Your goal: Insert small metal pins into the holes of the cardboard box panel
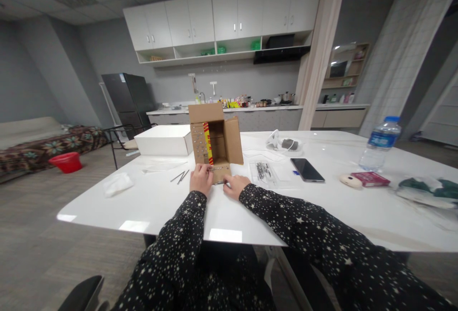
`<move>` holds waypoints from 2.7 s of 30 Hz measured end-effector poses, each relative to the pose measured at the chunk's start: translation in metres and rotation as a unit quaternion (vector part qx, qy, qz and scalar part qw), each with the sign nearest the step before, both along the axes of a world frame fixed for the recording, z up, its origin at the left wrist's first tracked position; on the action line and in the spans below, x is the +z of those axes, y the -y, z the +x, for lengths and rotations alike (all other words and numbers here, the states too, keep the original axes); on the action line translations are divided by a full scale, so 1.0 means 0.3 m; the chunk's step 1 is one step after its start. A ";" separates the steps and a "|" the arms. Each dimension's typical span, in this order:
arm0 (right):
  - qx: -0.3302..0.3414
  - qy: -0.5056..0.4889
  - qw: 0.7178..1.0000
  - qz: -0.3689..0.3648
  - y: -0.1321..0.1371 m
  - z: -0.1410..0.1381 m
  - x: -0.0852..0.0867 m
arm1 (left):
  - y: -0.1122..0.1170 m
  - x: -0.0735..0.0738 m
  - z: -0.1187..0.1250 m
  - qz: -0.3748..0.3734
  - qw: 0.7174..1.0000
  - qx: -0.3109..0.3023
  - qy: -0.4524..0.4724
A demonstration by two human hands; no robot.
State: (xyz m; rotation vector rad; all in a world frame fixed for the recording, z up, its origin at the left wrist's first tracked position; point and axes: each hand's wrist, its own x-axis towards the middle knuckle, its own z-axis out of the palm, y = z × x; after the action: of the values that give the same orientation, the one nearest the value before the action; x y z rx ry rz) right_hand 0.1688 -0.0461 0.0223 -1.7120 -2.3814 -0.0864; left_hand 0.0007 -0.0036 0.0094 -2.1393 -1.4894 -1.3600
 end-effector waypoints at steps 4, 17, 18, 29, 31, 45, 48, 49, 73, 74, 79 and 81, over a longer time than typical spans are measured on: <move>-0.003 -0.001 1.000 -0.007 0.000 0.000 0.001 | 0.007 0.005 -0.002 -0.012 1.000 0.017 0.002; 0.003 -0.002 1.000 -0.001 -0.005 0.005 -0.003 | 0.012 0.013 -0.005 -0.029 0.999 0.029 0.012; 0.005 -0.002 1.000 0.000 -0.004 0.005 -0.003 | 0.013 0.015 -0.005 -0.018 0.999 0.026 0.018; 0.003 -0.006 1.000 -0.001 -0.003 0.003 -0.003 | 0.016 0.010 0.010 0.072 0.996 -0.060 0.014; 0.002 -0.006 1.000 0.000 -0.002 0.003 -0.002 | 0.012 0.005 0.009 0.069 0.995 -0.078 0.012; 0.004 -0.004 1.000 -0.009 0.007 0.002 0.011 | 0.007 -0.008 0.013 -0.049 0.987 -0.143 -0.052; 0.002 -0.002 1.000 -0.017 0.011 0.000 0.016 | 0.013 -0.003 0.014 -0.088 0.984 -0.136 -0.071; 0.001 -0.002 1.000 -0.018 0.011 0.000 0.017 | 0.014 -0.003 0.015 -0.095 0.983 -0.136 -0.074; 0.007 -0.004 1.000 -0.016 0.007 0.000 0.014 | -0.005 -0.024 0.010 -0.120 0.975 -0.149 -0.115; 0.007 -0.006 1.000 -0.015 0.006 0.000 0.013 | -0.004 -0.024 0.010 -0.120 0.975 -0.150 -0.115; 0.009 -0.009 1.000 -0.011 0.004 0.000 0.010 | 0.003 -0.019 0.014 -0.123 0.974 -0.152 -0.116; 0.007 -0.009 1.000 -0.011 0.005 0.000 0.011 | 0.006 -0.016 0.015 -0.126 0.973 -0.151 -0.118</move>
State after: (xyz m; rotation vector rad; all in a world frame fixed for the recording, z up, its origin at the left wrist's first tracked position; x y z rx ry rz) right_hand 0.1687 -0.0474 0.0257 -1.6981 -2.3910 -0.0433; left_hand 0.0052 -0.0053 0.0047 -2.6682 -1.3463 -0.9890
